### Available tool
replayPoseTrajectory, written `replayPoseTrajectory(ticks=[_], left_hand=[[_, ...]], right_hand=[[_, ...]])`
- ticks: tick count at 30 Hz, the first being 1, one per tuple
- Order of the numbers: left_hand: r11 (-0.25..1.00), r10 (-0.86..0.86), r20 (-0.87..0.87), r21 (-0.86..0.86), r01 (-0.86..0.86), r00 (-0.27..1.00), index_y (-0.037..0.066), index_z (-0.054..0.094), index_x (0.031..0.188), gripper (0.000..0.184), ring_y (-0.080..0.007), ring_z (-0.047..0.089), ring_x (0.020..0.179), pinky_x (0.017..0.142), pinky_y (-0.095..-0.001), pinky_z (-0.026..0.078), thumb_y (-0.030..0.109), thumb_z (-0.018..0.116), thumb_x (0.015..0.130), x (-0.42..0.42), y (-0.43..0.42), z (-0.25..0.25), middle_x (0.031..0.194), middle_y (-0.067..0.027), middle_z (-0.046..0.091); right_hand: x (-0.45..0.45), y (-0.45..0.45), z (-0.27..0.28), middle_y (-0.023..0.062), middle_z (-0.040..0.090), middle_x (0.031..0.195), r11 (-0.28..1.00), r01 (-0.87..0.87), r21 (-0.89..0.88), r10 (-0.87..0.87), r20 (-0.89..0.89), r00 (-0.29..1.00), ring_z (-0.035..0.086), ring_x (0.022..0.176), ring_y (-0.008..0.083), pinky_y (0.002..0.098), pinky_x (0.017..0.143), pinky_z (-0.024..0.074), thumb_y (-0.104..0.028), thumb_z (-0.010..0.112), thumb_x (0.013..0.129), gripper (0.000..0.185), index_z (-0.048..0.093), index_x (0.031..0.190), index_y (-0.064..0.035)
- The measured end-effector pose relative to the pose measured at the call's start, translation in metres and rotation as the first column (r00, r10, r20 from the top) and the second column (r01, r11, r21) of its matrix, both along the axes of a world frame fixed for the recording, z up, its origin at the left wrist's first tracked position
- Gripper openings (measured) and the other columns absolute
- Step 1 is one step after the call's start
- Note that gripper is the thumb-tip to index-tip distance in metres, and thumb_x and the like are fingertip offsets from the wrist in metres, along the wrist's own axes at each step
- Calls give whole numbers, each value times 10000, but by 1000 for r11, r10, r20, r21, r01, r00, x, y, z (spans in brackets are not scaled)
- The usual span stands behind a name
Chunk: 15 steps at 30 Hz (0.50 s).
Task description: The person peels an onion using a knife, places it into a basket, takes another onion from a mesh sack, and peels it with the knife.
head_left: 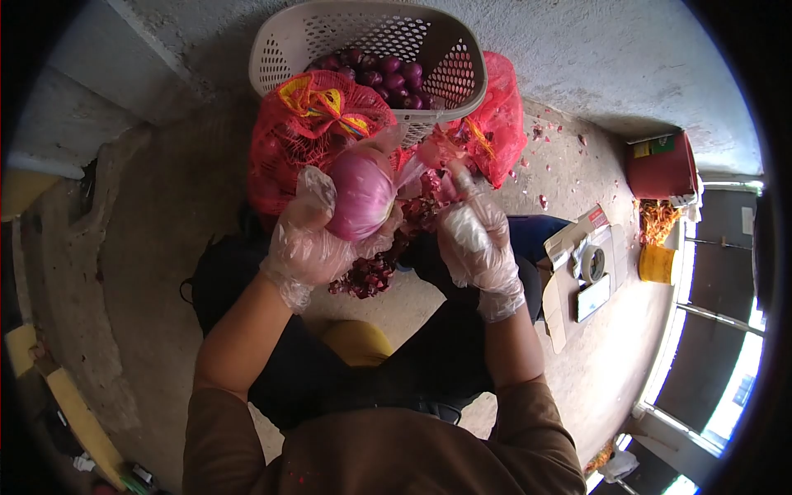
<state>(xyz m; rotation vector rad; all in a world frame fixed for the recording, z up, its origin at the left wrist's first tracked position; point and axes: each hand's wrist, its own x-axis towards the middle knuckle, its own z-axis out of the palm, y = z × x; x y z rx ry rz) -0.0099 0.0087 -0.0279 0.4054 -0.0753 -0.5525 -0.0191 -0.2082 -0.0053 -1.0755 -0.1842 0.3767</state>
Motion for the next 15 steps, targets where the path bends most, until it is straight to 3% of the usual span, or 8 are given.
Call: replayPoseTrajectory(ticks=[1,2,4,6,7,11,15], left_hand=[[998,11,7,62,-11,1000,96,236,1518,1054,-245,523,1238,1028,-388,475,623,719,744,0,0,6,1415,-144,448],[989,16,1,150,-16,1000,100,203,1530,1084,-242,511,1255,1033,-384,472,633,720,738,-1,0,14,1436,-137,430],[984,35,-37,175,-28,999,106,219,1519,1039,-235,543,1204,997,-397,498,513,746,722,-1,-3,20,1410,-122,456],[996,50,-90,81,-43,995,108,292,1487,951,-229,604,1115,945,-422,535,324,789,705,-1,-6,21,1340,-108,522],[998,52,-111,49,-46,992,109,315,1476,931,-228,620,1092,933,-429,543,265,804,700,0,-7,21,1317,-102,544],[997,48,-121,71,-39,991,118,308,1479,966,-223,570,1177,1017,-412,486,308,833,691,-4,-14,16,1343,-85,514],[987,93,-25,134,-89,995,135,317,1475,1010,-207,517,1236,1085,-386,423,325,875,655,-6,-23,15,1394,-68,449]], right_hand=[[-2,-7,-2,74,505,1398,993,-53,-107,49,-44,998,482,1202,79,236,996,381,-32,520,966,585,296,1506,-18],[0,-5,-6,77,472,1423,993,-96,-72,93,-45,995,468,1204,81,233,993,377,-43,526,960,627,245,1520,-20],[3,-1,-12,84,406,1474,983,-183,-2,183,-45,982,438,1208,84,226,986,370,-65,540,947,720,142,1547,-25],[1,4,-3,85,384,1485,978,-201,-57,205,74,976,424,1199,81,221,980,365,-94,554,943,772,86,1553,-26],[-2,7,3,91,381,1485,972,-144,-186,159,68,985,425,1178,78,221,972,365,-140,571,940,799,73,1553,-27],[-7,10,0,76,451,1419,960,-135,-246,161,88,983,459,1148,87,234,981,366,-148,568,956,721,166,1540,-19],[-11,10,-2,52,530,1325,978,-171,-124,162,-78,984,494,1118,93,246,968,392,-129,557,970,570,339,1484,-12]])
